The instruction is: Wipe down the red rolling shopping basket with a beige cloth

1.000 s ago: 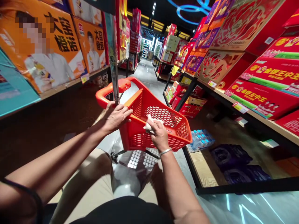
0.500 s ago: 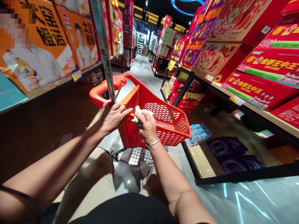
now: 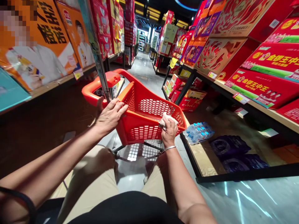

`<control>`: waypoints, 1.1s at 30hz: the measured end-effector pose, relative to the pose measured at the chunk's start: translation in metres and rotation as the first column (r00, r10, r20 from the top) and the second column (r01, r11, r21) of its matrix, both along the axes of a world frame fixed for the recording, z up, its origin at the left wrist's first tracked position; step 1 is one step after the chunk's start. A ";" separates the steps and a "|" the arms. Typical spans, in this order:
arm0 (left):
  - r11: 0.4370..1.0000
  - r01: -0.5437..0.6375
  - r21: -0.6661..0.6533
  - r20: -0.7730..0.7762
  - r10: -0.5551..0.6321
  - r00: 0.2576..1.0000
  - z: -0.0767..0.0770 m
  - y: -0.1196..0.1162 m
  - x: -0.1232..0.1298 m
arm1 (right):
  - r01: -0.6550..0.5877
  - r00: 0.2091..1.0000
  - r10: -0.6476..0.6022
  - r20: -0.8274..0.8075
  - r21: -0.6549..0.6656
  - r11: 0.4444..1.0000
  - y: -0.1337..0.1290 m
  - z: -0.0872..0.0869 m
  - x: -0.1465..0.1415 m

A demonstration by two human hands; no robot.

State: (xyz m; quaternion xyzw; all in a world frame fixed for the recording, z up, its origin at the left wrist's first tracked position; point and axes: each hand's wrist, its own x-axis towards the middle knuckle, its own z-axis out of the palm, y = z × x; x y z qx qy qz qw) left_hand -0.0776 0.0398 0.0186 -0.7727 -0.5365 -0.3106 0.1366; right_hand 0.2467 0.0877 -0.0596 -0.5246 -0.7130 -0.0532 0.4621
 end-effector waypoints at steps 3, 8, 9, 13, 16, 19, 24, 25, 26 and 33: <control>0.997 -0.076 0.020 -0.088 0.077 0.993 0.008 -0.004 0.008 | -0.157 0.988 0.157 0.013 0.012 0.988 0.000 0.018 -0.043; 0.998 -0.063 0.001 -0.270 0.061 0.961 0.035 0.000 0.007 | -0.384 0.915 0.381 0.131 -0.002 0.923 -0.009 0.020 -0.118; 0.999 -0.054 -0.004 -0.270 0.050 0.962 0.039 0.001 0.006 | -0.380 0.915 0.376 0.143 0.002 0.925 -0.010 0.013 -0.128; 0.998 -0.066 -0.006 -0.255 0.063 0.965 0.041 0.004 0.008 | -0.376 0.906 0.378 0.189 -0.045 0.925 -0.011 -0.031 -0.143; 0.993 -0.115 0.015 -0.236 0.115 0.965 0.034 0.003 0.013 | -0.486 0.800 0.514 0.309 -0.168 0.858 -0.015 -0.056 -0.139; 0.988 -0.153 0.037 -0.185 0.157 0.970 0.025 0.003 0.021 | -0.544 0.721 0.588 0.366 -0.227 0.808 -0.021 -0.059 -0.136; 0.982 -0.191 0.011 -0.147 0.190 0.971 0.019 0.000 0.030 | -0.522 0.797 0.538 0.276 -0.135 0.842 -0.018 -0.029 -0.144; 0.981 -0.192 -0.009 -0.145 0.189 0.971 0.019 -0.001 0.031 | -0.495 0.834 0.500 0.231 -0.083 0.865 -0.016 -0.025 -0.147; 0.981 -0.193 -0.026 -0.139 0.187 0.972 0.020 -0.001 0.031 | -0.465 0.866 0.462 0.190 -0.030 0.885 -0.014 -0.024 -0.149; 0.985 -0.170 -0.012 -0.099 0.168 0.981 0.016 -0.003 0.031 | -0.453 0.830 0.471 0.299 -0.130 0.882 -0.022 -0.074 -0.154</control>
